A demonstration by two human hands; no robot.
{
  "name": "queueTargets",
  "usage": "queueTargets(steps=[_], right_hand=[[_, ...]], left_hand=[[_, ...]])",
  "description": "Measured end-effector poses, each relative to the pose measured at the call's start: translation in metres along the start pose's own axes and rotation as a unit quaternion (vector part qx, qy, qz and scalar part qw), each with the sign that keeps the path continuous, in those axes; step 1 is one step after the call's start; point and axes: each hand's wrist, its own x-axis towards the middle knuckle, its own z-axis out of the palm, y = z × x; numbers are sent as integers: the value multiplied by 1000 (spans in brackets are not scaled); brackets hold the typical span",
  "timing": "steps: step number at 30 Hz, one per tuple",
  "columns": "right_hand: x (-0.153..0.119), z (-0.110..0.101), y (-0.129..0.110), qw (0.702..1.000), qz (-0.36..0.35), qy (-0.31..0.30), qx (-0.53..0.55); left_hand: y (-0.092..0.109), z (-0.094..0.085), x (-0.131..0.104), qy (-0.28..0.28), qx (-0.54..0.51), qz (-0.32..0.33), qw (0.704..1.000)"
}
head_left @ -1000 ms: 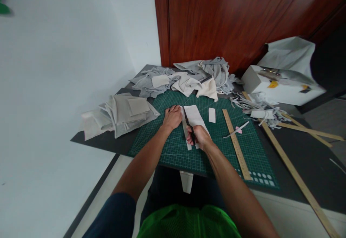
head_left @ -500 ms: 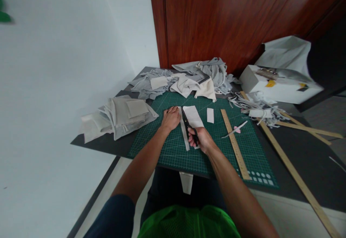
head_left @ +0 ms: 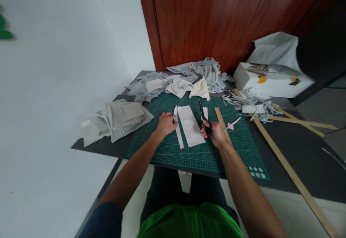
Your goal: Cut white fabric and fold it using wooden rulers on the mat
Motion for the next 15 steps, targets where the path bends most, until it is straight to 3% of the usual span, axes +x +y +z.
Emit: queueTargets(steps=[5, 7, 11, 15], right_hand=[[5, -5, 10, 1000, -5, 5, 18], [6, -6, 14, 1000, -14, -2, 20], [7, -10, 16, 999, -19, -15, 37], [4, -9, 12, 998, -8, -7, 58]], left_hand=[[3, -13, 8, 28, 46, -50, 997], [16, -15, 8, 34, 38, -24, 998], [48, -8, 4, -10, 2, 59, 998], [57, 0, 4, -53, -4, 78, 996]])
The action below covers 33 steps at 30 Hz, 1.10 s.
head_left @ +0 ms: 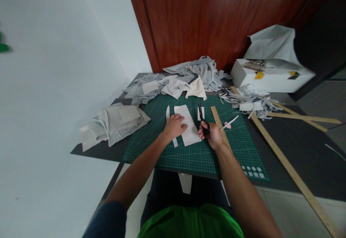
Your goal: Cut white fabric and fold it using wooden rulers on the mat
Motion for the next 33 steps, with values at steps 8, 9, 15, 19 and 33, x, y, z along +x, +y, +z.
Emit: queueTargets(steps=[8, 9, 15, 19, 33], right_hand=[[2, 2, 2, 1000, -7, 5, -3], [3, 1, 3, 1000, -10, 4, -4], [5, -3, 7, 1000, -22, -2, -7], [5, -1, 6, 1000, -14, 3, -4], [4, 0, 4, 999, -12, -3, -30]], left_hand=[[-18, -1, 10, 15, 40, -19, 999], [-20, -1, 12, 19, 39, -2, 999], [-32, 3, 23, 6, 25, 47, 999], [-29, 2, 30, 44, 91, -69, 992], [-30, 12, 38, 29, 2, 16, 999]])
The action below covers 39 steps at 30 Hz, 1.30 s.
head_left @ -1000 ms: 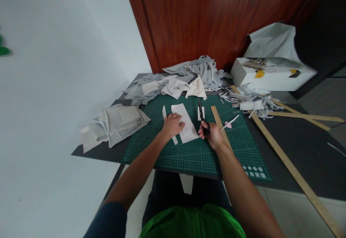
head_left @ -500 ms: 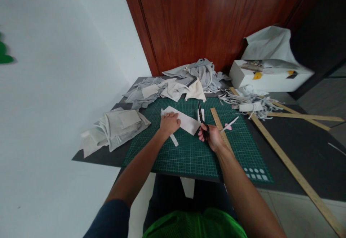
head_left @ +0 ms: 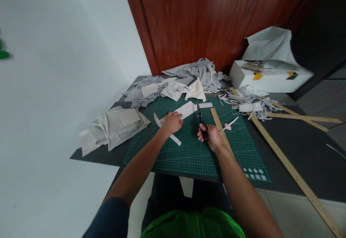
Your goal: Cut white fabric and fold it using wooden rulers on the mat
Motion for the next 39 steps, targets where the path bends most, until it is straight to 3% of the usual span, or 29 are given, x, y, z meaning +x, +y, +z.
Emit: queueTargets(steps=[5, 10, 13, 18, 20, 23, 28, 39], right_hand=[[0, 0, 1, 1000, 8, 12, 10], [2, -1, 5, 1000, -1, 7, 2], [2, -1, 4, 1000, -5, 2, -7], [-3, 2, -1, 999, 10, -11, -35], [-7, 5, -3, 998, 22, -25, -46], [-16, 12, -5, 995, 39, -55, -75], [-36, 22, -9, 988, 64, -99, -104], [-62, 35, 8, 983, 112, -114, -96]], left_hand=[[8, 1, 12, -5, -96, 0, 995], [4, -3, 0, -35, -98, 82, 991], [1, -5, -12, -75, -46, 47, 995], [-17, -13, -12, -87, -20, -35, 995], [-27, -15, -11, -73, -28, -50, 996], [-39, -14, -14, -6, -49, -60, 997], [-44, -12, -31, 83, -79, -35, 993], [-15, -6, -67, 65, -50, 25, 996]])
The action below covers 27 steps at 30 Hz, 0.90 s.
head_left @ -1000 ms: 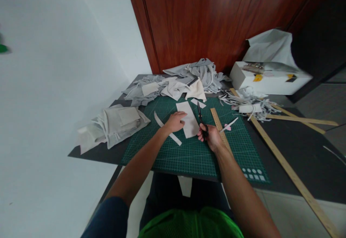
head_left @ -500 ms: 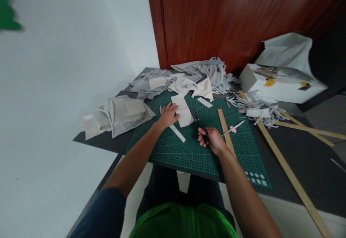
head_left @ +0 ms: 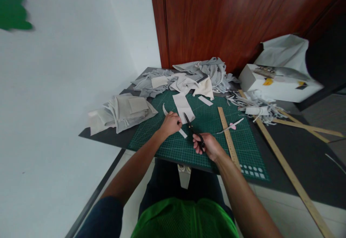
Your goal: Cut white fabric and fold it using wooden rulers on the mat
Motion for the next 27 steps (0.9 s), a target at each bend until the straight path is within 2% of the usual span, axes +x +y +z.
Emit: queueTargets(steps=[5, 13, 19, 27], right_hand=[[-13, 5, 6, 1000, 15, -5, -8], [-37, 2, 20, 999, 44, 2, 1], [-52, 0, 25, 996, 72, -31, 31], [-49, 4, 18, 992, 107, -36, 48]], left_hand=[[5, 1, -8, 4, 30, 18, 999], [5, 11, -16, 47, -19, -16, 999], [3, 17, -17, 63, -32, -40, 997], [0, 21, -16, 54, -36, -45, 997]])
